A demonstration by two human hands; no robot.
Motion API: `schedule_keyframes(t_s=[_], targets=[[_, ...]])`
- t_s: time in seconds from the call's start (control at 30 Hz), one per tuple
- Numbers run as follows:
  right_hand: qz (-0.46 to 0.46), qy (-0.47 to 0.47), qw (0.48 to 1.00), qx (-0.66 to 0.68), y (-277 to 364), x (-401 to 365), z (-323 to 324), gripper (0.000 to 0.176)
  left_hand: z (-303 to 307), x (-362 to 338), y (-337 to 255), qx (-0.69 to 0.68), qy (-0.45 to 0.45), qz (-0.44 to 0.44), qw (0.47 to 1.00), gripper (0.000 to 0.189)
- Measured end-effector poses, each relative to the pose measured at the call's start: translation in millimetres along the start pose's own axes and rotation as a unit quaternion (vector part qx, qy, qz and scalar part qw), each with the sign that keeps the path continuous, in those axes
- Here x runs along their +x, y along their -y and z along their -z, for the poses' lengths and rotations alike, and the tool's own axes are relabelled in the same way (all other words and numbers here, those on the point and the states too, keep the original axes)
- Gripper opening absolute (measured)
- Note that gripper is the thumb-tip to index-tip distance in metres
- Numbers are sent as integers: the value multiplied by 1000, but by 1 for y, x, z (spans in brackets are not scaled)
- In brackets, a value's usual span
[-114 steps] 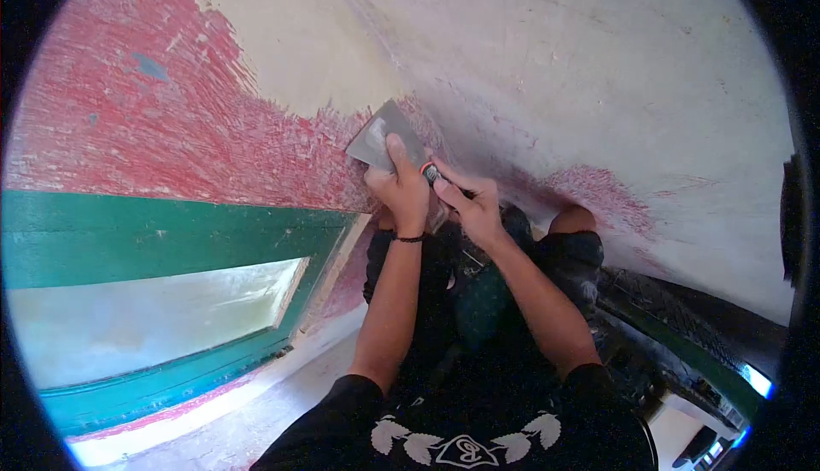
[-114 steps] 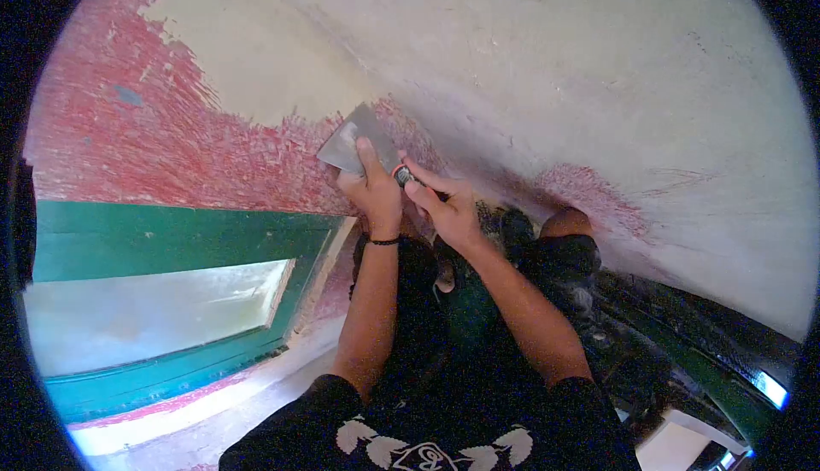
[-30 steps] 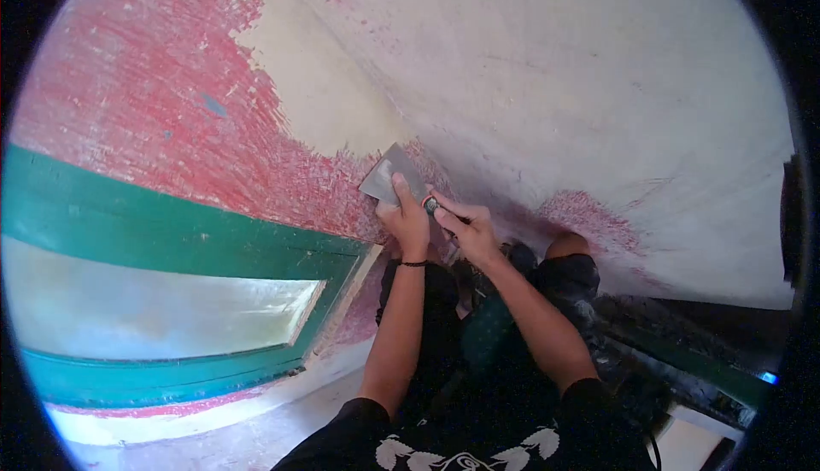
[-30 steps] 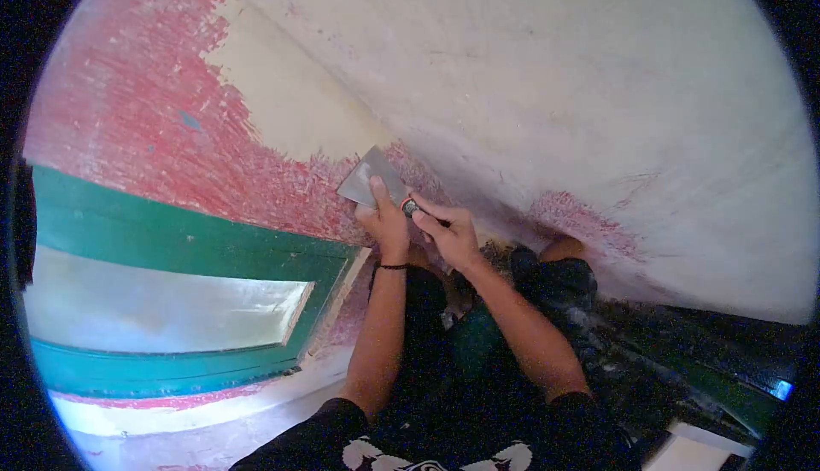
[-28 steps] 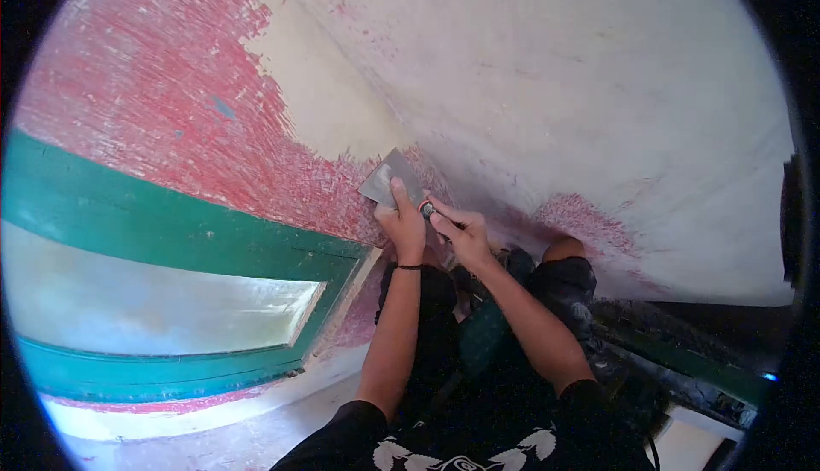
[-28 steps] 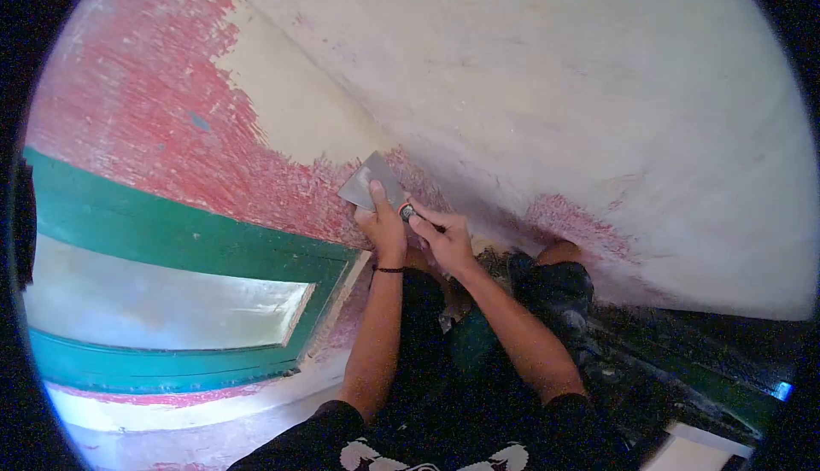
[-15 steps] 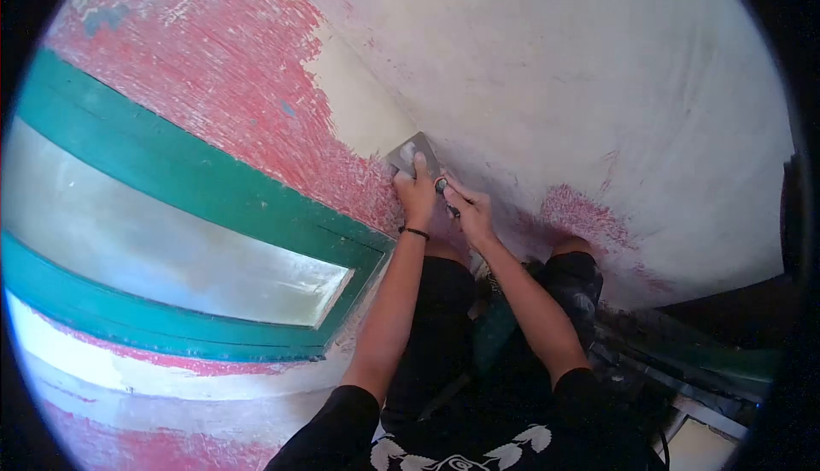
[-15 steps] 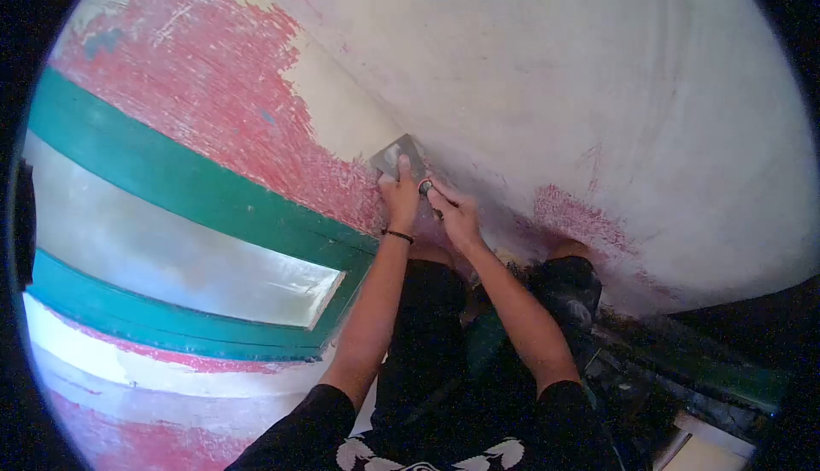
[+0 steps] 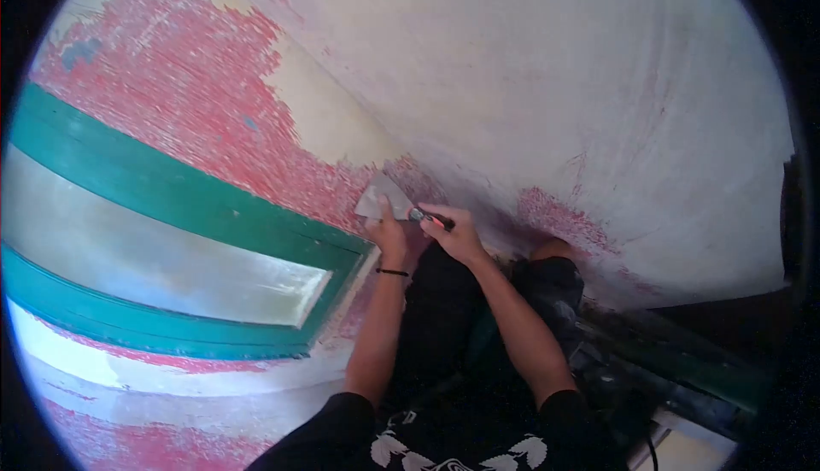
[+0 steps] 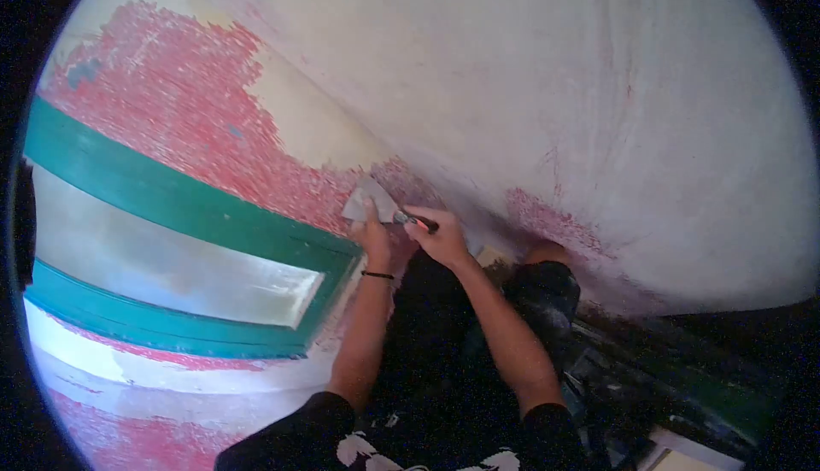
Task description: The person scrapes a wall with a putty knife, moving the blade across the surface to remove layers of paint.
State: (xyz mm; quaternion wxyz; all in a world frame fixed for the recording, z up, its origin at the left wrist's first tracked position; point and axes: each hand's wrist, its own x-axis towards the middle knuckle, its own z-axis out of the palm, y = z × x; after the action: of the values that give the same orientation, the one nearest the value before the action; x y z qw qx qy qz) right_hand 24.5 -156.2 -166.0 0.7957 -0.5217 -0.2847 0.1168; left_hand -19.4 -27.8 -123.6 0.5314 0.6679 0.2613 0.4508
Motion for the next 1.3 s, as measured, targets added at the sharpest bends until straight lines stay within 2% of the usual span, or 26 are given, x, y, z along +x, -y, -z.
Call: schedule_keyframes(t_s=[0.07,0.1,0.2,0.23,0.27,0.3,0.4,0.47,0.5,0.57,0.6,0.7,0.8,0.9,0.97,1.0,1.07,1.1,1.2,1.3], targets=[[38,-4,998,-46,-4,2,0,38,3,2,4,-25,6,21,999,36],[17,8,997,-77,9,0,1,37,5,4,7,-37,6,21,999,36],[81,13,989,-121,39,-2,5,40,8,12,11,-43,11,29,999,33],[123,-2,990,-61,27,4,-1,40,11,12,9,-26,10,40,999,33],[111,-1,991,-81,19,2,-1,40,10,13,8,-10,10,48,999,32],[101,-1,990,-102,23,1,0,41,7,18,25,-98,-16,47,994,34],[95,-29,980,-172,29,-1,-3,40,10,20,55,-117,-40,38,992,38],[84,-46,975,-201,31,-4,-5,40,-10,-3,2,-142,-55,101,983,41],[110,-67,970,-206,28,-6,-6,39,-15,-13,-23,-155,-64,132,977,42],[169,-99,957,-214,22,-6,-7,39,-15,-16,-37,-117,-29,127,985,43],[159,-100,957,-219,25,-7,-7,39,-11,-16,-38,-99,-16,122,987,44],[143,-92,956,-239,31,-5,-9,38,-3,-2,14,-91,-27,36,995,44],[140,-86,946,-279,25,-7,2,38,10,-14,-26,-37,85,39,995,44],[144,-68,944,-290,22,0,4,36,23,-12,-39,3,161,72,984,44],[124,-44,952,-277,25,9,2,32,29,-6,-58,61,163,84,981,44],[78,10,942,-326,32,12,4,30,31,-4,-62,95,168,88,977,44],[-5,96,909,-406,47,24,9,27,22,4,-42,24,145,44,988,44],[4,89,922,-377,46,27,8,26,20,9,-34,-11,134,21,991,44],[-39,71,887,-455,35,37,6,28,24,23,-40,31,179,-22,983,43],[-22,57,872,-486,21,45,-2,28,19,26,-33,23,158,-26,987,47]])
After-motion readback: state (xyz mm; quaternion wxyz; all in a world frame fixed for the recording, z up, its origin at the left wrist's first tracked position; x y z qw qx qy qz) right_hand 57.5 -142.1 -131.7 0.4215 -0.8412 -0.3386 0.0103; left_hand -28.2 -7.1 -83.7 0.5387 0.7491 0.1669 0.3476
